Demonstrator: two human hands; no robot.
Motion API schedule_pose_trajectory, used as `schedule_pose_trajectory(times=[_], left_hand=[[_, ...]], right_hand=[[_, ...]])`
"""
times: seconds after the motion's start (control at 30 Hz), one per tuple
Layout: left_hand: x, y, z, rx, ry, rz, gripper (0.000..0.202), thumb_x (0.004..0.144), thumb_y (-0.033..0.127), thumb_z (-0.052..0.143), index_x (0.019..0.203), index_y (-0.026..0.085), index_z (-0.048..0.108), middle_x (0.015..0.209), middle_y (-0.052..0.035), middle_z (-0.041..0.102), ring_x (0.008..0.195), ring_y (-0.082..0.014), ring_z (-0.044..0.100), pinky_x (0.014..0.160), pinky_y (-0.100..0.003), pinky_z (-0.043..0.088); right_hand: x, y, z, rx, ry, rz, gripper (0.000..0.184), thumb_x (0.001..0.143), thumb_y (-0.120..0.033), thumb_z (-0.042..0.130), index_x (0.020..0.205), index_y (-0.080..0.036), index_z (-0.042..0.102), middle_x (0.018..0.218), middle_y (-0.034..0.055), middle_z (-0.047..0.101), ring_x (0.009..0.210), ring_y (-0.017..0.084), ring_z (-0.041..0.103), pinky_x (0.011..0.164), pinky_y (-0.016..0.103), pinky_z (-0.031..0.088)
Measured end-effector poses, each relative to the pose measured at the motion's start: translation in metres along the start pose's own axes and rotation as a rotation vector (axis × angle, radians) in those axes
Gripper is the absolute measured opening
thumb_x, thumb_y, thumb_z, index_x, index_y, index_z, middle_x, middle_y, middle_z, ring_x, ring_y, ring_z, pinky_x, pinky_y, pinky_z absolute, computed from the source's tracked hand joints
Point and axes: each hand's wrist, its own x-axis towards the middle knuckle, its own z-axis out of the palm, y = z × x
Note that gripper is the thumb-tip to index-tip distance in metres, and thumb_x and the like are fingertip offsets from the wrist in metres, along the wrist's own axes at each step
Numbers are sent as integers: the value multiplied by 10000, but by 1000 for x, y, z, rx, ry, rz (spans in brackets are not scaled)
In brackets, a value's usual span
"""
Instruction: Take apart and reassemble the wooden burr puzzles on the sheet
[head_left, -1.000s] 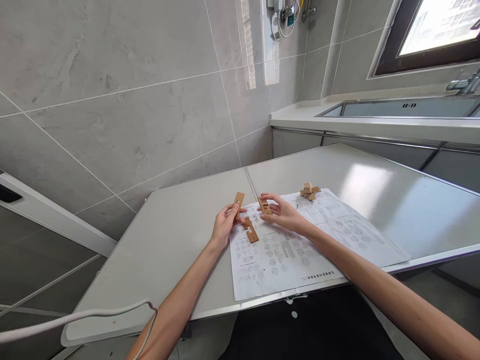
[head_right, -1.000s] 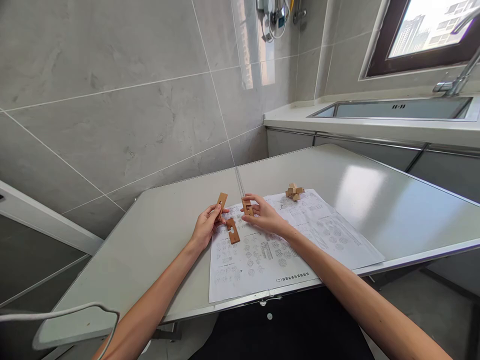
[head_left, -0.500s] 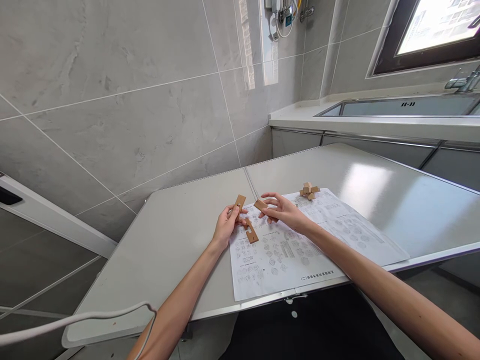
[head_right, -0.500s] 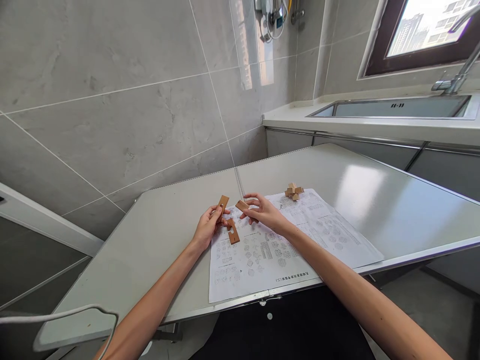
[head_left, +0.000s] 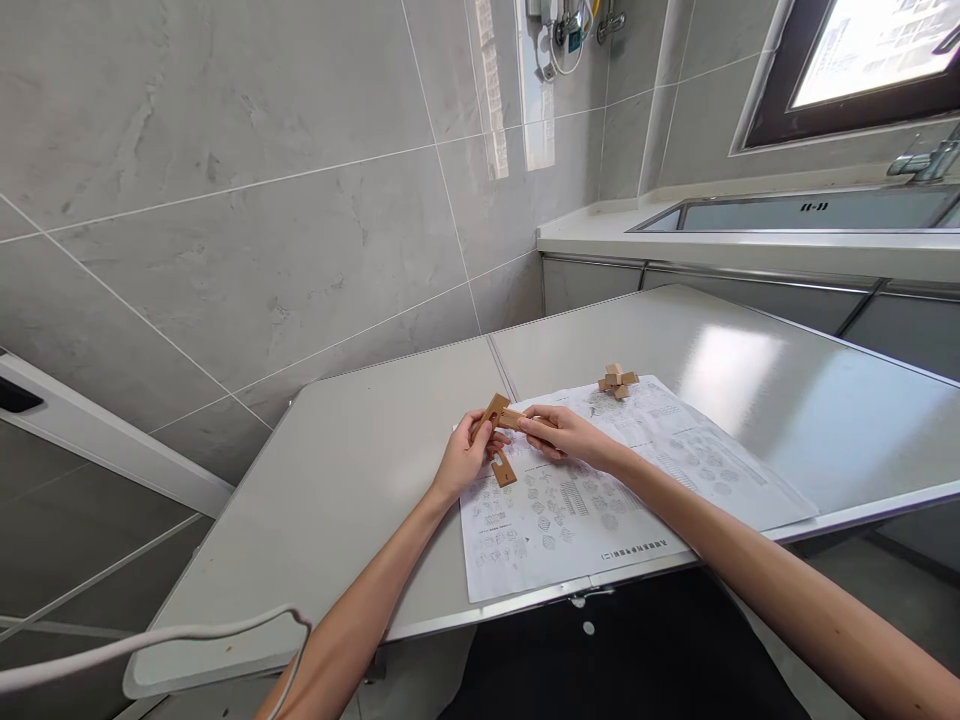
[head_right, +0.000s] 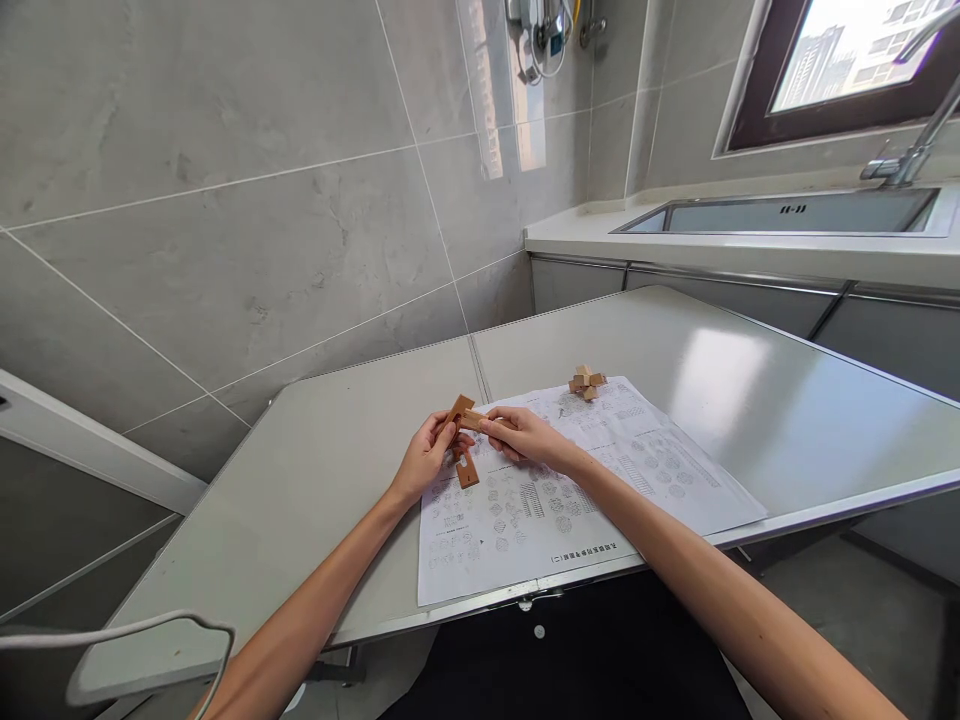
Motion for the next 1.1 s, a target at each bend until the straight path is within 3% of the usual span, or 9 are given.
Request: schedule_pose_trajectory(times=[0.2, 0.4, 0.87, 1.1], left_hand=[[-1, 2, 5, 0, -66, 51, 425, 1003, 502, 600, 1293, 194, 556, 1223, -132, 707, 1078, -250, 738, 962, -411, 562], [-3, 3, 7, -4, -57, 63, 428, 1008, 470, 597, 1340, 207, 542, 1364, -142, 648, 1163, -264, 713, 1033, -440, 544], [-8, 5, 7, 126, -77, 113, 508, 1003, 390, 602, 1482, 252, 501, 1410, -133, 630, 1188, -257, 690, 972, -381, 564], [-10, 7, 7, 198, -72, 98, 555, 1008, 385, 585, 1538, 271, 469, 1327, -117, 685, 1069, -240, 724, 938, -375, 571]], right_hand=[[1, 2, 1, -34, 7, -11, 519, 914, -721, 603, 971, -205, 612, 686, -48, 514, 501, 77, 409, 491, 247, 295], [-2, -4, 4, -77, 28, 11, 533, 910, -732, 589, 879, -200, 568, 683, -43, 507, 502, 82, 407, 492, 251, 302], [-3, -8, 5, -92, 36, 20, 565, 911, -753, 562, 781, -210, 477, 664, -46, 475, 492, 79, 385, 482, 254, 291], [-4, -10, 5, -94, 38, 21, 554, 925, -732, 563, 760, -211, 470, 657, -48, 460, 492, 81, 382, 484, 258, 285]])
